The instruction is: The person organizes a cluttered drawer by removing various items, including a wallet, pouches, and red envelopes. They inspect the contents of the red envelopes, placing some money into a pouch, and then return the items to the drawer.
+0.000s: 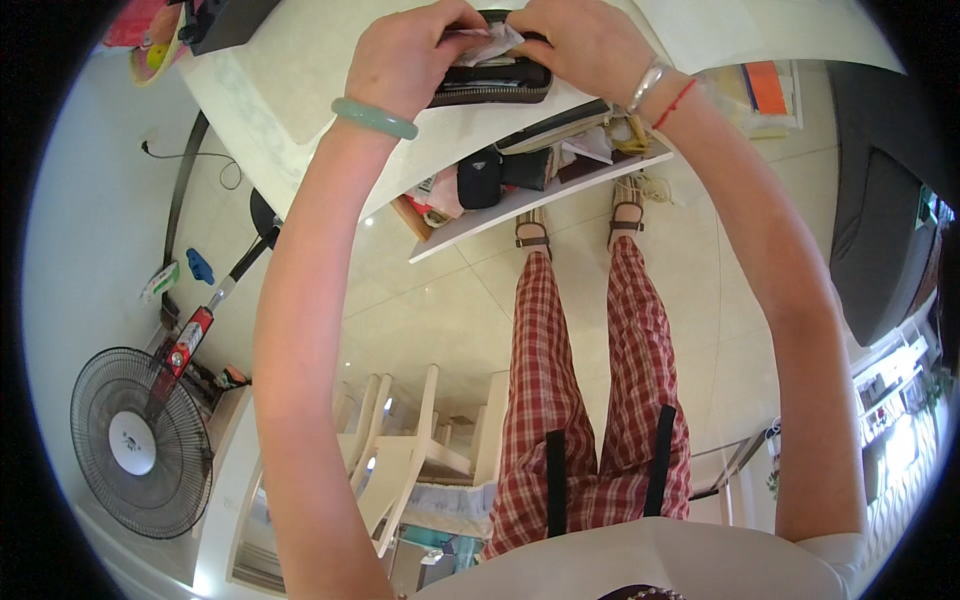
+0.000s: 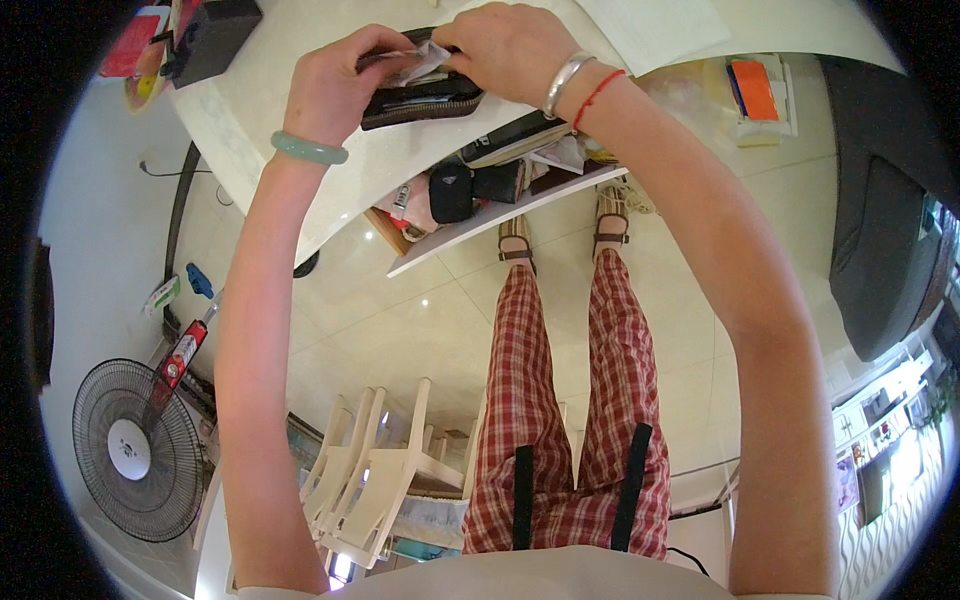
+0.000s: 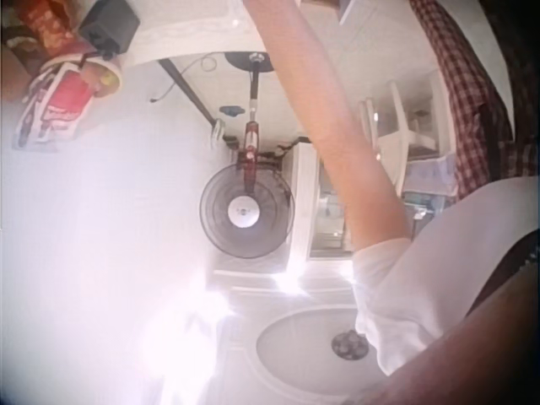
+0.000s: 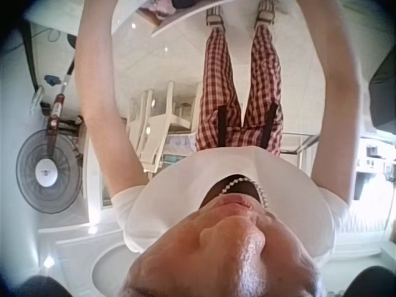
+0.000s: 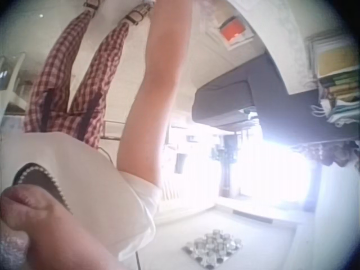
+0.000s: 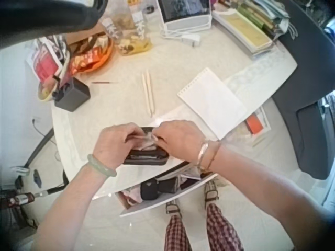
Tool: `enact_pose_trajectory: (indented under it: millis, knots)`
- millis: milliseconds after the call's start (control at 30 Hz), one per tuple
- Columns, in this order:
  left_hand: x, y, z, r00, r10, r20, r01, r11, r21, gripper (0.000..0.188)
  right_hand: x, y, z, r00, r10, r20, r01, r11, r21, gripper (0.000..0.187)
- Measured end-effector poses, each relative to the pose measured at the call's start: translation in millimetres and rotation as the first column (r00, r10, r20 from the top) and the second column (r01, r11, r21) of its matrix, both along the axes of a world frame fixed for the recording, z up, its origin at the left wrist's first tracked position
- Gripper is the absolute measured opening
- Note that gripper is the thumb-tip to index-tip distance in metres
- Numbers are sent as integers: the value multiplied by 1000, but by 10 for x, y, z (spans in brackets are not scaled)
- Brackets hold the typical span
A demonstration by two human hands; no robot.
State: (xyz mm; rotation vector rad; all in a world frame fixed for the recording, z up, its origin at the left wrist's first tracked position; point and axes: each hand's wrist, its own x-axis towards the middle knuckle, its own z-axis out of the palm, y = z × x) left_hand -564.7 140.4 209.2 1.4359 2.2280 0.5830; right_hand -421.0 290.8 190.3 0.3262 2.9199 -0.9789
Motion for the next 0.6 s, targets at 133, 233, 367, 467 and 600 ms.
enact_pose_trajectory:
  millis: [133,233,367,467,600]
  knots:
    - [70,-45,-12,939,-167,-302,189,981,45,15,100,63,85,996,53,-69,-62,989,-131,15]
    - [196,-10,-11,909,-151,-389,206,973,105,18,154,55,106,966,-5,-259,-41,984,-172,18]
    - [185,53,-33,859,-233,-456,269,963,15,17,205,-80,132,936,-254,-243,119,879,-462,37]
    - [271,-1,-23,916,-226,-333,206,974,-94,17,279,-109,107,971,-204,-126,139,906,-399,58]
    - [263,-85,101,947,-280,-160,253,952,-170,28,381,-227,95,976,-173,-130,135,957,-258,83]
